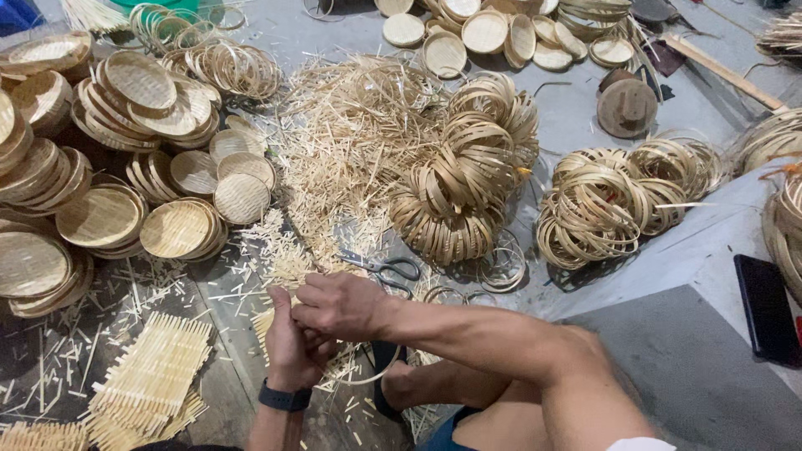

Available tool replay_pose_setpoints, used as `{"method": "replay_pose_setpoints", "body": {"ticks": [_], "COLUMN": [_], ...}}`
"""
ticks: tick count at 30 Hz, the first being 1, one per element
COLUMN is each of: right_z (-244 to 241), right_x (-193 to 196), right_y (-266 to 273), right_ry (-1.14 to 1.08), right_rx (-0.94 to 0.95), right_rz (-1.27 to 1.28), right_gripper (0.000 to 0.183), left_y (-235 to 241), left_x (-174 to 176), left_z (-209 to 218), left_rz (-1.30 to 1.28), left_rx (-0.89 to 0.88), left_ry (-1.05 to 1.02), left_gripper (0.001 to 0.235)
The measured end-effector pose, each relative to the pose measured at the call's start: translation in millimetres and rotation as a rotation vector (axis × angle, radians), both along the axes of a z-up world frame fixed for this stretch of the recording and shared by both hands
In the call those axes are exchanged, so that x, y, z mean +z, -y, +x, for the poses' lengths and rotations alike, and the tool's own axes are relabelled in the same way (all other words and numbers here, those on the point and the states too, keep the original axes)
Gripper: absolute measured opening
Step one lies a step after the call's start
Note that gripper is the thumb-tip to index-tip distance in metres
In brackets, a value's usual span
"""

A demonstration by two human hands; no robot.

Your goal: The person sits on the floor and repeatedly assembles small round bamboo trays. They place a woven bamboo mat into a circular frame, press it down, and trim the excess mat with shears. The finished trays are stacked nearby.

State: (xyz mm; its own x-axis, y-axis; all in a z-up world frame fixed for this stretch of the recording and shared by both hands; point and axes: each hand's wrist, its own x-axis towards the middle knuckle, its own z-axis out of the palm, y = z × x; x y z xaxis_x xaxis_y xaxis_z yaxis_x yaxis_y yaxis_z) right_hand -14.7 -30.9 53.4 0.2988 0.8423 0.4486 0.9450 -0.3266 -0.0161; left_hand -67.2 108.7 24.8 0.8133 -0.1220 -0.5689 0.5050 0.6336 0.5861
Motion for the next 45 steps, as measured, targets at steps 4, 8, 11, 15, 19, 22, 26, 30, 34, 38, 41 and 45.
{"method": "replay_pose_setpoints", "body": {"ticks": [4, 8, 11, 15, 19, 22, 26, 30, 34, 38, 41, 45], "right_z": [-7, 2, 26, 42, 34, 38, 44, 40, 33, 29, 29, 38], "right_x": [-8, -13, -18, -39, -72, -92, -101, -100, -97, -102, -116, -144], "right_y": [-7, -11, -6, 8, 20, 19, 10, -5, -16, -31, -28, -9], "right_ry": [-0.054, -0.130, -0.593, -1.566, -1.947, -2.028, -2.111, -2.184, -2.217, -2.164, -2.069, -1.839], "right_rx": [0.008, -0.023, -0.117, -0.547, -0.225, -0.198, -0.185, -0.295, -0.266, -0.319, -0.366, -0.338], "right_rz": [0.056, 0.071, 0.142, 0.643, 0.979, 0.982, 0.909, 0.896, 0.915, 0.992, 0.993, 0.791], "right_gripper": [0.028, 0.023, 0.024, 0.040, 0.043, 0.041, 0.037, 0.039, 0.041, 0.039, 0.038, 0.034], "left_y": [-5, -3, -9, -40, -72, -87, -94, -98, -94, -82, -85, -102], "left_x": [-8, -17, -30, -52, -68, -74, -82, -83, -82, -82, -87, -107], "left_z": [-5, -5, 1, 14, 18, 24, 34, 35, 34, 34, 33, 32], "left_rz": [-0.009, -0.152, -0.069, -0.314, -0.493, -0.376, -0.206, -0.151, -0.119, -0.109, -0.167, 0.006], "left_rx": [0.068, 0.077, 0.064, 0.416, 0.420, 0.194, 0.058, 0.085, 0.025, 0.271, 0.183, 0.222], "left_ry": [-0.094, 0.177, 0.147, 0.345, 0.272, 0.171, 0.092, 0.029, 0.057, -0.010, 0.030, -0.042], "left_gripper": [0.072, 0.070, 0.053, 0.039, 0.025, 0.028, 0.031, 0.023, 0.031, 0.026, 0.036, 0.026]}}
